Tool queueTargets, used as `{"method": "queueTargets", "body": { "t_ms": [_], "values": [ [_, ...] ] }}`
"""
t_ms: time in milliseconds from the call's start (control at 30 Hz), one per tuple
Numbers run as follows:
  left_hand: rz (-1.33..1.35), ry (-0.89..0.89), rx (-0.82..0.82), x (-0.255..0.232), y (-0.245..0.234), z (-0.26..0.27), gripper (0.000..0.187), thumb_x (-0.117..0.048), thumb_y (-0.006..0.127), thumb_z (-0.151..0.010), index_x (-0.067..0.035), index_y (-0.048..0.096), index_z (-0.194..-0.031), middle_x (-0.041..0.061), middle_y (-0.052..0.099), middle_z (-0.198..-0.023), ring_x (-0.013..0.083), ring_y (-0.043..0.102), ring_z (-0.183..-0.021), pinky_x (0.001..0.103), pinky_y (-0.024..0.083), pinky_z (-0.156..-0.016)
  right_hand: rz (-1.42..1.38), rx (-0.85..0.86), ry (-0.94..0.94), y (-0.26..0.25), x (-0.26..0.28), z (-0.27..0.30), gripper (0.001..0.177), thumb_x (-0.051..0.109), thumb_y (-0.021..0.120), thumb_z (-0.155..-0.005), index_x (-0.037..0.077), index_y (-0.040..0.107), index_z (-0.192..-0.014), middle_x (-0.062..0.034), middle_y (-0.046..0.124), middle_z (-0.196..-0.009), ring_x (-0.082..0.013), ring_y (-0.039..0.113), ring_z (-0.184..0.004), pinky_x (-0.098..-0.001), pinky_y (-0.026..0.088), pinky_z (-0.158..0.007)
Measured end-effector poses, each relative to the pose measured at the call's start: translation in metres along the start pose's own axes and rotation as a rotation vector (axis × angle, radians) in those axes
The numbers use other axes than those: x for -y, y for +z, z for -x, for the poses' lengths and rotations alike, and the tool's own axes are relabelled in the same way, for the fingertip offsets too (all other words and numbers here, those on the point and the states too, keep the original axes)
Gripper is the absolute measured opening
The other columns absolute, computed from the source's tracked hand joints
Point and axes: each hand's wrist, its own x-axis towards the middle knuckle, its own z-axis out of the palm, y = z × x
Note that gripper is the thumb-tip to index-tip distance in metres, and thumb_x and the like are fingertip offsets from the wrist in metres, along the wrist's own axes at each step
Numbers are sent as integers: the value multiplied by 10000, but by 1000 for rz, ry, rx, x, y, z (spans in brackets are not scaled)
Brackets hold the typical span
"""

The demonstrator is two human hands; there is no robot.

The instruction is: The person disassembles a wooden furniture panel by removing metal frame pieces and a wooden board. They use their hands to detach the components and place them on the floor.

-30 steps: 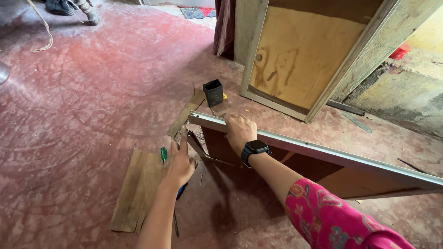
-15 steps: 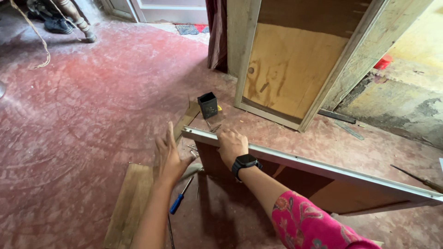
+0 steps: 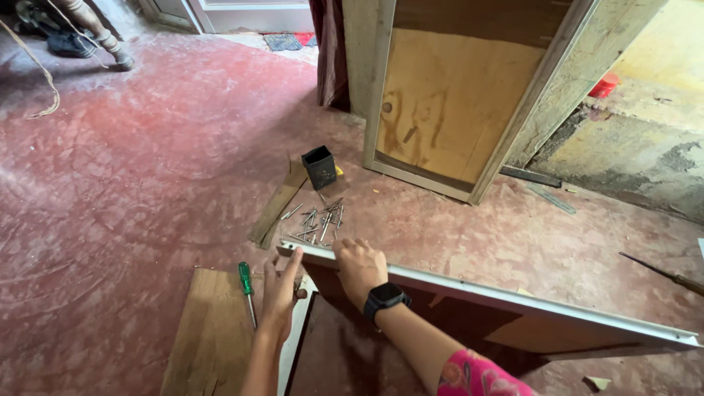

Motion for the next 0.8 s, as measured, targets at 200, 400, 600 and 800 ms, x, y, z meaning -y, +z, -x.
{"method": "queueTargets", "body": {
  "t_ms": [200,400,600,800],
  "values": [
    [-166,530,-154,-16,37,10,871,-463,831,-948,14,295,-1441,190,554,-1260,155,569,-1071,287,498,-863,60,-8,-42,-4,8,7,411,90,745,-872,102,623,-1264,-66,672,-1194,-245,648,-1097,-414,532,-953],
    [63,206,-60,-11,47,1,866,-339,722,-828,-31,214,-1458,186,521,-1238,209,578,-912,358,520,-619,-227,-49,23,-65,-34,61,877,354,904,-712,122,442,-1420,-111,502,-1370,-311,423,-1368,-583,119,-1250],
    [-94,15,-185,-14,62,-4,1101,-386,687,-884,-33,-81,-1589,207,601,-1304,261,653,-993,371,571,-748,21,-151,199,-137,-197,169,1173,591,919,-535,102,392,-1462,-202,370,-1523,-384,325,-1420,-675,78,-1165],
    [-187,120,-253,-13,65,4,810,-341,698,-847,-72,287,-1493,163,525,-1289,232,590,-1041,382,545,-805,-337,-687,601,-169,-302,286,564,459,628,-1009,152,521,-1471,-85,501,-1493,-268,455,-1438,-484,353,-1207]
  ]
}}
